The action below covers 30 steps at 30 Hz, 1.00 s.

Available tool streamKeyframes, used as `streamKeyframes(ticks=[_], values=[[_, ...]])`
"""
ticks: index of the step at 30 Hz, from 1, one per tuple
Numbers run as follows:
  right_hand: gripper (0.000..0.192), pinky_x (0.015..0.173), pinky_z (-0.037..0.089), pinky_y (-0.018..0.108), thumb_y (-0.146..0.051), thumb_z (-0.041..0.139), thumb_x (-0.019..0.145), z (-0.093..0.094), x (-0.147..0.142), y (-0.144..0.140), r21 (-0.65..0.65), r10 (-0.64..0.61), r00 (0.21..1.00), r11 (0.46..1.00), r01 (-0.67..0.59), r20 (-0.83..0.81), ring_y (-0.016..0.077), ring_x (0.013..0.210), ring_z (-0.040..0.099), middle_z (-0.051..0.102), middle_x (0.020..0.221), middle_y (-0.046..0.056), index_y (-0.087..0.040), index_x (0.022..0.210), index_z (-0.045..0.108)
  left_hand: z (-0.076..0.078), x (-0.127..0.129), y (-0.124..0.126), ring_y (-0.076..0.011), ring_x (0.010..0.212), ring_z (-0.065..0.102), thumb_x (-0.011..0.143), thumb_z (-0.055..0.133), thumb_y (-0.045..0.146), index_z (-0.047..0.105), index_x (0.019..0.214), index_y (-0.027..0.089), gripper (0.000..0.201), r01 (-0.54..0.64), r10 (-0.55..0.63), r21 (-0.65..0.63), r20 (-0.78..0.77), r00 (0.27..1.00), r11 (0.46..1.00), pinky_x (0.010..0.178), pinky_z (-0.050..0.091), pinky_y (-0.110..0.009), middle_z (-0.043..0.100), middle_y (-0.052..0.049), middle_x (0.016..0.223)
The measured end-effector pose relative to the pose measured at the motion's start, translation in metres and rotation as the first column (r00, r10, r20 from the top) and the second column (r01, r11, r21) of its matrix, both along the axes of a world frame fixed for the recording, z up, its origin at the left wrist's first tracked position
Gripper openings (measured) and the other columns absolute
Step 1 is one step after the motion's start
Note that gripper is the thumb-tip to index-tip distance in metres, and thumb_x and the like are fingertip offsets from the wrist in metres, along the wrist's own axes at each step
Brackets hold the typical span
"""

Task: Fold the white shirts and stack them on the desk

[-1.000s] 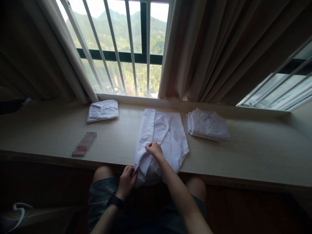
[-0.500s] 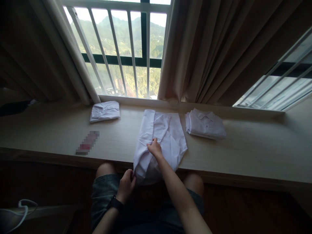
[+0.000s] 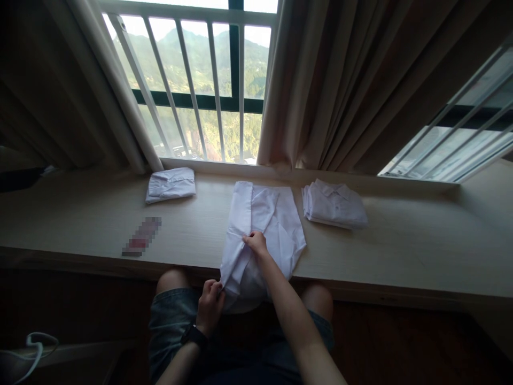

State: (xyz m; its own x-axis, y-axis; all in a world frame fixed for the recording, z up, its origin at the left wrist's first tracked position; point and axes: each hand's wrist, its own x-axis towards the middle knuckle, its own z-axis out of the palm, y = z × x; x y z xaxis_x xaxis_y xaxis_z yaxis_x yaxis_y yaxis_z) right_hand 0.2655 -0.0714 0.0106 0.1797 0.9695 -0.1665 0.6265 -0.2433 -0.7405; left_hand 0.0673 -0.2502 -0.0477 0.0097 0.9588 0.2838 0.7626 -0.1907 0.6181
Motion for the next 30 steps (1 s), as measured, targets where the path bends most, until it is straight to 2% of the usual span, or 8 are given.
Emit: streamKeyframes(ticks=[4,7,9,12,15,18,23,30], values=[[0.048,0.093,0.046,0.034,-0.039,0.061,0.085,0.011,-0.003,-0.012,0.073,-0.088,0.96,0.995,0.071,0.265,0.027,0.106,0.062,0.067,0.117,0.016,-0.014,0.126,0.061,0.002,-0.002,-0.001,-0.0226,0.099,0.063,0.085,0.049,0.018,0.056,0.09,0.02,0.009,-0.009,0.014,-0.035,0.127,0.992,0.999,0.084,0.051,-0.036,0.056,-0.012,0.12],[0.05,0.114,0.03,0.038,-0.039,0.048,0.096,0.014,-0.017,-0.019,0.274,0.041,0.899,0.945,-0.176,0.435,0.0266,0.138,0.041,0.046,0.149,0.013,-0.021,0.143,0.05,0.004,-0.002,0.006,-0.0195,0.076,0.062,0.086,0.054,0.034,0.052,0.09,0.02,0.014,-0.006,0.062,-0.222,0.246,0.967,0.975,0.073,0.05,-0.033,0.062,-0.005,0.09],[0.052,0.121,0.015,0.046,-0.045,0.044,0.098,0.011,-0.028,-0.023,0.257,0.183,0.84,0.9,-0.352,0.512,0.0282,0.149,0.02,0.028,0.162,0.005,-0.031,0.148,0.045,0.003,-0.001,0.013,-0.0199,0.071,0.062,0.088,0.053,0.051,0.051,0.093,0.02,0.03,-0.062,0.191,-0.354,0.342,0.92,0.933,0.07,0.048,-0.033,0.063,-0.003,0.08],[0.054,0.12,0.005,0.056,-0.054,0.038,0.1,0.0,-0.038,-0.026,0.103,0.309,0.787,0.9,-0.423,0.533,0.0314,0.152,0.008,0.018,0.166,0.001,-0.038,0.152,0.038,0.001,-0.001,0.028,-0.0237,0.081,0.065,0.083,0.051,0.068,0.054,0.095,0.018,0.052,-0.091,0.346,-0.469,0.494,0.798,0.879,0.074,0.049,-0.034,0.068,-0.008,0.087],[0.057,0.119,0.002,0.057,-0.058,0.034,0.1,-0.009,-0.038,-0.027,0.025,0.342,0.78,0.909,-0.416,0.524,0.0313,0.152,0.009,0.021,0.165,0.004,-0.038,0.153,0.036,0.0,-0.003,0.038,-0.0232,0.082,0.063,0.076,0.057,0.073,0.059,0.087,0.016,0.058,0.115,0.24,-0.477,0.618,0.749,0.871,0.073,0.047,-0.031,0.068,-0.008,0.084],[0.059,0.119,0.001,0.055,-0.06,0.033,0.099,-0.011,-0.034,-0.028,0.002,0.36,0.778,0.907,-0.421,0.514,0.0296,0.153,0.008,0.02,0.165,0.003,-0.038,0.154,0.034,0.002,-0.005,0.04,-0.0171,0.07,0.056,0.078,0.055,0.072,0.056,0.073,0.016,0.056,0.235,0.112,-0.43,0.642,0.759,0.872,0.065,0.043,-0.027,0.059,-0.001,0.071],[0.058,0.12,0.0,0.056,-0.06,0.027,0.1,-0.008,-0.033,-0.027,0.006,0.317,0.816,0.931,-0.365,0.484,0.0283,0.153,0.007,0.022,0.165,0.001,-0.038,0.153,0.035,0.018,-0.011,0.038,-0.0137,0.064,0.049,0.087,0.046,0.064,0.049,0.073,0.02,0.047,0.141,0.076,-0.356,0.53,0.845,0.924,0.061,0.039,-0.025,0.051,0.002,0.067],[0.06,0.117,0.01,0.06,-0.063,0.022,0.1,0.0,-0.038,-0.014,-0.064,0.315,0.837,0.945,-0.321,0.447,0.0323,0.151,0.012,0.025,0.164,0.001,-0.038,0.153,0.036,0.057,-0.034,0.051,-0.019,0.07,0.057,0.084,0.052,0.065,0.057,0.074,0.018,0.048,0.094,0.084,-0.361,0.448,0.89,0.928,0.063,0.042,-0.027,0.062,-0.003,0.071]])
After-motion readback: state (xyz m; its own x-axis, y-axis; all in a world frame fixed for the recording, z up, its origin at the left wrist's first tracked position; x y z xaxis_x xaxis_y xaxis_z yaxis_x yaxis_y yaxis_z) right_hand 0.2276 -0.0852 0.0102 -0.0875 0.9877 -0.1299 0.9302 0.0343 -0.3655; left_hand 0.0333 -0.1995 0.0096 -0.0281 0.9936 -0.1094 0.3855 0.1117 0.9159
